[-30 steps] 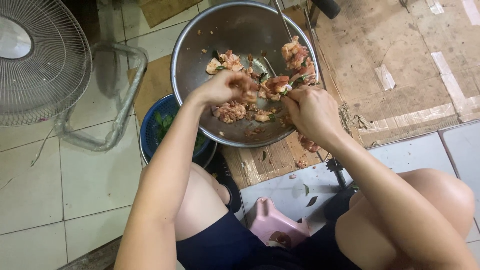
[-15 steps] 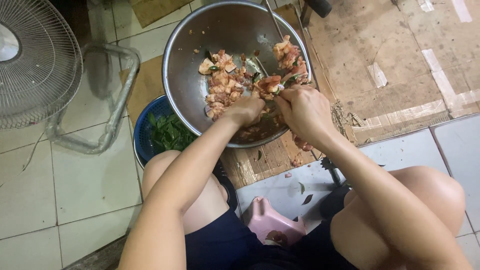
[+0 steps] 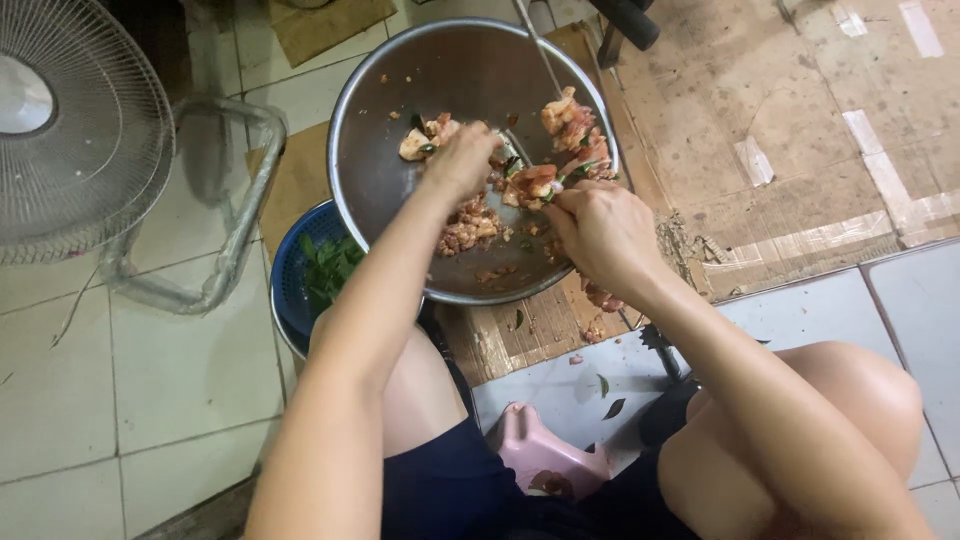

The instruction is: Threading marinated meat chunks and leaves onto metal skewers for grilling.

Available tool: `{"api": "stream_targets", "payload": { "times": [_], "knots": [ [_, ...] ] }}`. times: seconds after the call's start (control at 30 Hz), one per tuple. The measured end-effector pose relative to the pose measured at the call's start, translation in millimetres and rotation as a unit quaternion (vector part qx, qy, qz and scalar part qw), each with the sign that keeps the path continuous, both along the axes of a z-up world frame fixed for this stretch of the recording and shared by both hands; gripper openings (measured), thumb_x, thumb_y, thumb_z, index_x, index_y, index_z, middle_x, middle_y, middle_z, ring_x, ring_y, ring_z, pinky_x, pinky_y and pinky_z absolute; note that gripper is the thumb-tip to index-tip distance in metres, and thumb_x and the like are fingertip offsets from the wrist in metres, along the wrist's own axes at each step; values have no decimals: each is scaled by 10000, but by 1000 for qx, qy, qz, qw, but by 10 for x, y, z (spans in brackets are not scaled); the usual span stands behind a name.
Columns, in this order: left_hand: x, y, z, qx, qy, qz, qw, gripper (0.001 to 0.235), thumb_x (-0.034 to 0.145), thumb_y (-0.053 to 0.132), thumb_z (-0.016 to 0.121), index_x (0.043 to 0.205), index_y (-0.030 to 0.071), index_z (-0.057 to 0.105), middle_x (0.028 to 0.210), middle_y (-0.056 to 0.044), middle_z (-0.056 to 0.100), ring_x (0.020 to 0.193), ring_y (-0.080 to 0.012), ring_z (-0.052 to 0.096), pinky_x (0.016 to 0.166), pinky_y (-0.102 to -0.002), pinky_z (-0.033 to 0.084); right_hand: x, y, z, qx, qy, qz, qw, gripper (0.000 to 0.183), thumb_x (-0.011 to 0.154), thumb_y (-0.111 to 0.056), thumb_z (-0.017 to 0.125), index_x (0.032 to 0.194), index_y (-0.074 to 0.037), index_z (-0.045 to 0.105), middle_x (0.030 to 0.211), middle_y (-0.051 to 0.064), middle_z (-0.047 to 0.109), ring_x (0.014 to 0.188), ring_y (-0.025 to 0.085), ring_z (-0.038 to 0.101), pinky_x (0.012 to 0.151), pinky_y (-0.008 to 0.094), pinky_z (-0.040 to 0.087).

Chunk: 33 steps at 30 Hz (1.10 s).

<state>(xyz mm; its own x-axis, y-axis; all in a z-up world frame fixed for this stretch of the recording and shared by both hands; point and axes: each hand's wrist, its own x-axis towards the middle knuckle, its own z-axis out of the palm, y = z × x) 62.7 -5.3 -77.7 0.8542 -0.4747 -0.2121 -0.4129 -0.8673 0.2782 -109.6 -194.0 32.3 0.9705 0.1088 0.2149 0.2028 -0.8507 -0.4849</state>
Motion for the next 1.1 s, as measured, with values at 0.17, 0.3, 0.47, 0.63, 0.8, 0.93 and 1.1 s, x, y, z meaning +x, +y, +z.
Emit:
{"api": "stream_targets", "payload": {
  "times": [0.17,0.3,0.47,0.63,0.8,0.93,1.1],
  "knots": [
    [-223,-249,172,-54,-29,17,998,152,957,-8,530,1079,22,615,1182,-205,597,1109,-344,601,983,-456,516,-6,-4,-38,-16,13,-8,1000,241,947,-276,681,901,-63,785,876,131,725,854,343,705,734,478,545],
    [-56,-95,-194,13,0,31,999,240,970,-134,441,1110,17,565,1164,-212,588,1067,-309,636,947,-431,545,16,-41,-33,4,-9,-7,1000,259,950,-288,689,880,-56,782,861,125,727,851,336,705,725,474,546],
    [67,263,-537,58,-138,-23,988,274,823,-134,618,1049,8,680,1166,-237,658,1068,-344,677,933,-454,572,-17,-44,-57,3,-9,5,1000,249,945,-272,680,877,-51,774,869,125,725,864,334,703,742,468,551],
    [12,323,-62,124,-104,38,986,193,884,-33,649,1031,47,744,1145,-200,720,1069,-323,703,923,-424,587,-20,-13,-44,-8,-19,14,1000,246,949,-266,676,882,-51,773,865,133,723,877,338,703,751,474,549],
    [21,331,369,-436,180,242,848,161,979,75,586,1082,40,703,1019,-113,744,972,-215,764,891,-360,633,-14,1,-25,-9,4,-6,1000,246,951,-276,667,902,-62,779,861,133,724,854,337,704,723,482,549],
    [-171,248,584,-673,263,204,660,212,1053,74,501,1142,-3,677,984,-128,688,969,-231,760,907,-362,665,-6,9,-17,-16,6,-6,1000,240,948,-274,668,908,-68,783,858,139,722,859,336,705,721,479,550],
    [-647,40,956,-709,191,79,674,286,1004,-18,568,1285,9,615,1119,-127,711,1058,-232,733,938,-346,641,-5,23,-37,-24,1,-10,1000,244,940,-272,671,900,-58,782,865,130,728,872,326,712,740,471,556]
  ]
}}
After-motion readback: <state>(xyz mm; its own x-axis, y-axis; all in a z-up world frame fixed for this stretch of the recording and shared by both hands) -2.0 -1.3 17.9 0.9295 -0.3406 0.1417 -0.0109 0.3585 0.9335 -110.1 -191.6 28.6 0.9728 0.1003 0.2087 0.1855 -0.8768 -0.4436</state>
